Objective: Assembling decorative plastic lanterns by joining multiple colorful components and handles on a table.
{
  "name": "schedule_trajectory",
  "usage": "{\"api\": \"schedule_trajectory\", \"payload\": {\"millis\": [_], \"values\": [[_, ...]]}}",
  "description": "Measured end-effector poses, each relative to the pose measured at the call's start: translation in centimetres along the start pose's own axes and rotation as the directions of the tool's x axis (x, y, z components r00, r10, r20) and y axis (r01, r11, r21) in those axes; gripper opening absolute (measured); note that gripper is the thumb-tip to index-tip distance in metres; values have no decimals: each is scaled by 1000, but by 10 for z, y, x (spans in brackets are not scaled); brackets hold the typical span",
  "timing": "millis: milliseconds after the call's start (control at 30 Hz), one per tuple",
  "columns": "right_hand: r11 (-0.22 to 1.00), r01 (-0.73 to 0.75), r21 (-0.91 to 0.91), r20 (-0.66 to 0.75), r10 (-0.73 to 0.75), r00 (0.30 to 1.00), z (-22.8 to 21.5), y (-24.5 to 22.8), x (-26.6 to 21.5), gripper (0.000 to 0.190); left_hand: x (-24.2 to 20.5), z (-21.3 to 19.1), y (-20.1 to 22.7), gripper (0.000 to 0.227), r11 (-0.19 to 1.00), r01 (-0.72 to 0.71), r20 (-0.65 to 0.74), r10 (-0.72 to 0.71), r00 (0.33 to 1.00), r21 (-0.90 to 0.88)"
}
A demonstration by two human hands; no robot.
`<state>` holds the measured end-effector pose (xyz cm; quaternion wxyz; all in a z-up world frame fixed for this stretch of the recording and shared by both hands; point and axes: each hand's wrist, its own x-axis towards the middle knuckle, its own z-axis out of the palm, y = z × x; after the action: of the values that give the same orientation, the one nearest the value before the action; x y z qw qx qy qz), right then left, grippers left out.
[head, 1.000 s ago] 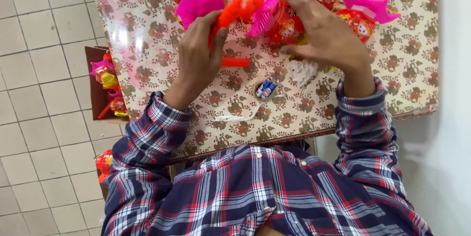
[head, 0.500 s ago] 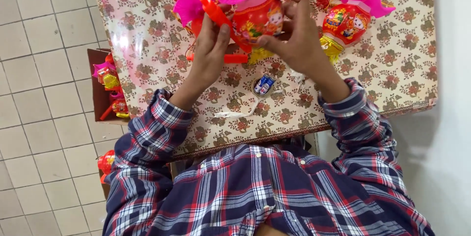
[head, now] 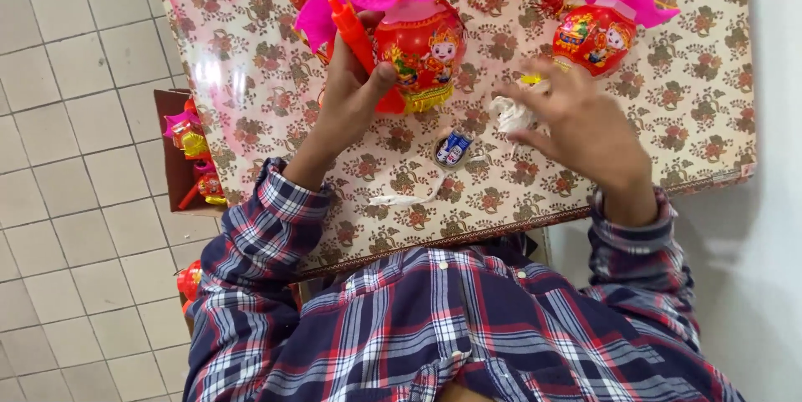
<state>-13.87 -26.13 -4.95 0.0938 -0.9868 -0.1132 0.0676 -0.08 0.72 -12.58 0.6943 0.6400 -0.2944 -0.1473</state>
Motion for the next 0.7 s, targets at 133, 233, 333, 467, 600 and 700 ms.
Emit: {"api": "schedule_trajectory", "payload": {"millis": [133,233,333,467,600,700], "values": [[998,22,64,44,-25,999,35,11,-14,46,-1,3,-1,69,999,35,31,-34,999,-13],[948,175,265,-273,-100,957,25,8,-6,28,1,13,1,68,991,-6,97,19,995,-133],[853,337,399,-691,38,721,53,18,0,26,1,22,12,71,990,1,154,20,988,-140],[960,281,21,-914,-95,394,91,-17,44,27,-3,38,-21,56,961,-76,44,91,995,-265],[827,559,69,-968,-80,237,81,-41,72,13,-14,45,-14,46,963,-103,-22,101,995,-247],[601,673,430,-902,250,353,81,-45,72,25,-21,44,-32,43,962,-138,-24,136,990,-234]]}}
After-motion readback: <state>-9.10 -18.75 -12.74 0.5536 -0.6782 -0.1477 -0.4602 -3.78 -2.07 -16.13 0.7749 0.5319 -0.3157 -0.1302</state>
